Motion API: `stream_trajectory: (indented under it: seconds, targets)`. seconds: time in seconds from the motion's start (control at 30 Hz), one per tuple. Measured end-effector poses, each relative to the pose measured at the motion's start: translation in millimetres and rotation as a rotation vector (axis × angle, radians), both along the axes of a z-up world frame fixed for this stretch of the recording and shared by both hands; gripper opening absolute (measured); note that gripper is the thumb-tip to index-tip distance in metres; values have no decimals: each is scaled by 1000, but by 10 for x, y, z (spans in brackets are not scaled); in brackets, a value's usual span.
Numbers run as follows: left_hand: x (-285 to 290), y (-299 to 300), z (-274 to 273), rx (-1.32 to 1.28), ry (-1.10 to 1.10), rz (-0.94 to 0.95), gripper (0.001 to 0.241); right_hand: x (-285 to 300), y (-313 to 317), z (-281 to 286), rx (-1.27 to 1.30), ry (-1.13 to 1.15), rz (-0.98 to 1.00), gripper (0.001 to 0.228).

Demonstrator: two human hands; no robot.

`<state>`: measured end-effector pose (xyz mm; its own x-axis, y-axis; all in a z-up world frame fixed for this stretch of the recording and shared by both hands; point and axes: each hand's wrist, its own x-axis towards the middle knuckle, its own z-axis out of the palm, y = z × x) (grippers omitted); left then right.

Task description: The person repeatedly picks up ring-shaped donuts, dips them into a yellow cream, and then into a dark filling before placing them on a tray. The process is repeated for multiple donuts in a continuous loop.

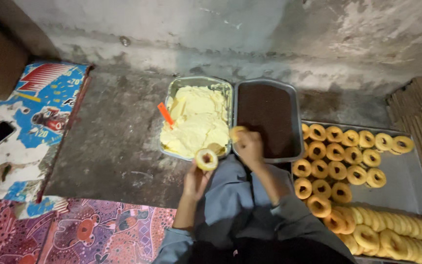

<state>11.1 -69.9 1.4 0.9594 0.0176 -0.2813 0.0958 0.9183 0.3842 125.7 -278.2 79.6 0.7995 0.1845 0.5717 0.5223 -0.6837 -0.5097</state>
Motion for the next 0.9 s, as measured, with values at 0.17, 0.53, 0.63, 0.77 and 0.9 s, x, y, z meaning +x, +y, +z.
stream_trajectory:
  seconds: [0.17,0.53,0.63,0.77,0.9]
  targets:
    - [488,-535,139,239,-11,-286,42,308,-993,-332,-233,454,-310,22]
    - [1620,-1633,-20,2159,-706,-207,26,424,-1790,-881,1716,988,-223,36]
    - [1747,-1638,-198,2175,-458,-645,28,340,-1847,-797,1787,1018,-238,37]
    - [1799,-1663,-302,1721,-202,-365,24,229,-1773,-634,1585,919,-27,36]
    - [1642,-1585,-217,413,161,-292,33,160,-1466,-289,986,635,-101,33]
